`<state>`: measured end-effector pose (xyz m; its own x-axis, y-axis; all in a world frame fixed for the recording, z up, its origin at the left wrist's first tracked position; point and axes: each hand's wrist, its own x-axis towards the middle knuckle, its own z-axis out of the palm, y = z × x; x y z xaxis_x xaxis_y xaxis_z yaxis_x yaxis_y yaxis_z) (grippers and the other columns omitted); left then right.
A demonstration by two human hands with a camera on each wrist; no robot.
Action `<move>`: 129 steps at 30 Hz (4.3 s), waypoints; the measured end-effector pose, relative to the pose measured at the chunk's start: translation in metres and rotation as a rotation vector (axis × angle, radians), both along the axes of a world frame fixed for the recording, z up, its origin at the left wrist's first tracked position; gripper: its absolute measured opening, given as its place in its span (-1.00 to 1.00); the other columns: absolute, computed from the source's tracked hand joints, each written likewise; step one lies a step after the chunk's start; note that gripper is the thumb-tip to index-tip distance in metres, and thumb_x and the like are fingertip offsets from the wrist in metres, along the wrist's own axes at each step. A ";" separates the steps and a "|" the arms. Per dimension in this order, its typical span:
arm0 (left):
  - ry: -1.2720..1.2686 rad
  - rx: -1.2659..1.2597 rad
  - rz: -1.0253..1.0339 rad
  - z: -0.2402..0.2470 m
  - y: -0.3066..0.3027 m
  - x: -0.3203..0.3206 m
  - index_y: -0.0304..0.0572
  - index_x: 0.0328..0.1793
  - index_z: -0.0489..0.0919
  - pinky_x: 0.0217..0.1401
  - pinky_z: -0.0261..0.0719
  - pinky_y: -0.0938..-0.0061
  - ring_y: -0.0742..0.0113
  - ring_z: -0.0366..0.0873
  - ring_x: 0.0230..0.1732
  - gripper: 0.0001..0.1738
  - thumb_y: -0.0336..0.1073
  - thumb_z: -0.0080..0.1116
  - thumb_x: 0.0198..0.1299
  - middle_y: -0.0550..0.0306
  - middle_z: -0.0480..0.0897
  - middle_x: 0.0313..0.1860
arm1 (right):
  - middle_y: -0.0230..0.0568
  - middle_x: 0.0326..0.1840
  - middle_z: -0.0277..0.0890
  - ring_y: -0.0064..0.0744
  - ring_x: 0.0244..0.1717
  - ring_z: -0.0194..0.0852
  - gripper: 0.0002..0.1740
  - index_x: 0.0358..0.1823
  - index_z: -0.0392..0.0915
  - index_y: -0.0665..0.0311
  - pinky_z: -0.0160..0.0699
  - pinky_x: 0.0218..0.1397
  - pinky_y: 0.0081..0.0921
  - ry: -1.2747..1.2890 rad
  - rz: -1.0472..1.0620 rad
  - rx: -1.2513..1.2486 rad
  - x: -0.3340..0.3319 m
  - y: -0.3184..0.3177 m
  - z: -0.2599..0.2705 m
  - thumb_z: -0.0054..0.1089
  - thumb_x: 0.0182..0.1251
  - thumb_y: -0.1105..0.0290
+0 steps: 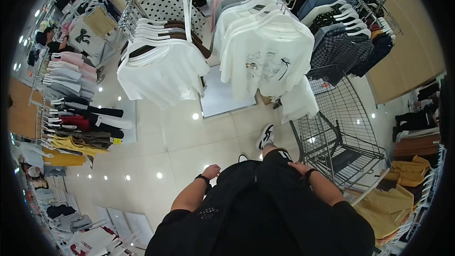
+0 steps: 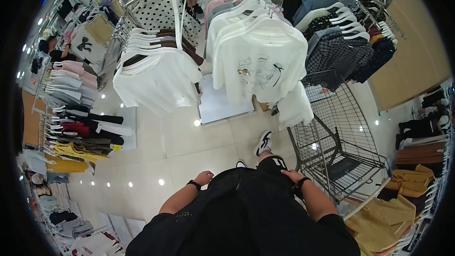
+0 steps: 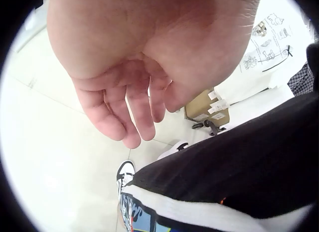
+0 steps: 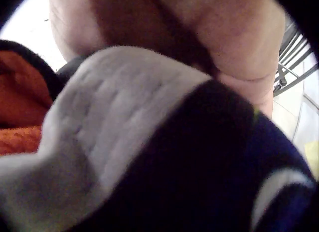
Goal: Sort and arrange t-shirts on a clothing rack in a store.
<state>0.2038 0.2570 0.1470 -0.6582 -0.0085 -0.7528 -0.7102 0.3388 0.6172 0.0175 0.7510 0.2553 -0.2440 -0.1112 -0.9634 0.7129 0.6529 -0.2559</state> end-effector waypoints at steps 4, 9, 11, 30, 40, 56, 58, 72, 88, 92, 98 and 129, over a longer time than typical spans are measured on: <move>-0.044 0.023 0.072 -0.009 -0.004 -0.006 -0.26 0.09 0.64 -0.25 0.69 0.34 0.22 0.74 -0.31 -0.64 -0.20 0.00 0.35 -0.03 0.77 -0.22 | 0.14 0.39 0.39 -0.02 0.26 0.51 0.03 0.51 0.15 0.41 0.52 0.23 0.04 0.051 0.010 -0.021 0.012 0.015 -0.005 0.26 0.28 -0.24; -0.064 0.034 0.082 -0.024 0.000 -0.001 -0.26 0.08 0.63 -0.29 0.67 0.35 0.23 0.74 -0.31 -0.64 -0.21 -0.01 0.34 -0.02 0.77 -0.23 | -0.10 -0.11 0.60 -0.33 -0.26 0.68 -0.37 0.19 0.42 0.36 0.70 -0.31 -0.39 0.185 -0.015 -0.014 0.019 0.011 -0.012 0.28 0.37 -0.03; -0.060 0.046 0.073 -0.020 0.005 0.000 -0.27 0.09 0.63 -0.25 0.68 0.36 0.23 0.74 -0.29 -0.64 -0.21 0.00 0.34 -0.02 0.77 -0.23 | -0.09 -0.12 0.60 -0.33 -0.26 0.68 -0.36 0.18 0.43 0.38 0.70 -0.33 -0.39 0.204 -0.005 -0.020 0.020 0.010 -0.013 0.29 0.36 -0.04; 0.002 0.030 -0.028 -0.054 -0.011 0.067 -0.34 0.13 0.58 -0.35 0.67 0.41 0.19 0.72 -0.33 -0.68 -0.30 0.01 0.39 -0.09 0.73 -0.19 | 0.45 0.31 0.36 0.37 0.29 0.42 -0.30 0.32 0.19 0.47 0.51 0.29 0.06 0.733 0.212 0.641 -0.067 0.071 0.059 0.34 0.27 0.33; 0.139 0.039 -0.111 -0.065 0.009 0.048 -0.20 0.12 0.61 -0.43 0.61 0.44 0.30 0.70 -0.36 -0.67 -0.22 0.01 0.37 0.06 0.76 -0.24 | 0.38 0.26 0.44 0.28 0.27 0.47 -0.22 0.37 0.06 0.45 0.56 0.28 -0.04 0.685 0.200 0.596 -0.077 0.074 0.058 0.33 0.29 0.29; -0.154 0.137 0.185 -0.049 0.004 0.041 -0.22 0.10 0.60 -0.40 0.62 0.41 0.29 0.69 -0.37 -0.68 -0.20 0.02 0.37 0.06 0.75 -0.23 | 0.50 0.20 0.46 0.34 0.26 0.48 -0.17 0.35 0.05 0.55 0.50 0.31 -0.02 0.696 0.232 0.533 -0.091 0.091 0.041 0.31 0.24 0.26; -0.149 0.132 0.182 -0.039 0.007 0.045 -0.21 0.10 0.60 -0.41 0.61 0.42 0.29 0.69 -0.37 -0.69 -0.21 0.02 0.38 0.06 0.75 -0.23 | 0.46 0.15 0.49 0.32 0.24 0.49 -0.28 0.28 0.10 0.48 0.49 0.28 0.01 0.743 0.205 0.545 -0.091 0.091 0.037 0.32 0.28 0.29; -0.046 0.039 0.059 -0.029 0.033 0.040 -0.26 0.08 0.63 -0.40 0.67 0.43 0.29 0.74 -0.34 -0.68 -0.24 0.02 0.37 0.03 0.76 -0.25 | 0.52 0.18 0.46 0.34 0.25 0.49 -0.18 0.35 0.05 0.54 0.49 0.28 -0.04 0.798 0.260 0.496 -0.093 0.103 0.028 0.34 0.27 0.25; -0.131 0.045 -0.071 -0.034 0.028 -0.024 -0.21 0.01 0.63 -0.35 0.64 0.43 0.31 0.70 -0.37 -0.67 -0.16 0.02 0.35 0.07 0.75 -0.27 | 0.51 0.41 0.22 0.35 0.38 0.34 -0.06 0.56 -0.12 0.41 0.42 0.41 0.06 0.551 0.135 0.572 -0.079 0.106 0.047 0.30 0.33 0.29; -0.088 0.031 -0.050 -0.019 0.037 -0.053 -0.21 0.05 0.63 -0.32 0.64 0.43 0.30 0.70 -0.34 -0.66 -0.16 0.02 0.36 0.07 0.74 -0.25 | 0.49 0.39 0.23 0.37 0.39 0.32 -0.10 0.51 -0.08 0.41 0.42 0.40 0.06 0.587 0.175 0.557 -0.071 0.110 0.062 0.32 0.32 0.31; 0.013 0.062 -0.067 -0.009 0.039 -0.053 -0.26 0.10 0.63 -0.21 0.68 0.37 0.23 0.71 -0.30 -0.65 -0.23 0.00 0.36 -0.02 0.75 -0.19 | 0.54 0.47 0.04 0.48 0.41 0.24 -0.07 0.45 -0.04 0.34 0.40 0.41 0.06 0.611 0.211 0.636 -0.059 0.124 0.050 0.38 0.25 0.16; -0.174 0.035 -0.091 -0.013 0.045 -0.129 -0.24 0.10 0.61 -0.32 0.66 0.44 0.29 0.72 -0.31 -0.64 -0.16 0.00 0.38 0.02 0.76 -0.19 | 0.53 0.33 0.34 0.38 0.34 0.37 -0.08 0.50 0.06 0.48 0.39 0.39 -0.08 0.712 0.098 0.334 -0.094 0.129 0.049 0.34 0.23 0.26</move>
<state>0.0743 0.3020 0.1337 -0.5151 0.0733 -0.8540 -0.7745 0.3869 0.5004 -0.0764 0.8800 0.3045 -0.8183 0.1034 -0.5655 0.3866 0.8270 -0.4082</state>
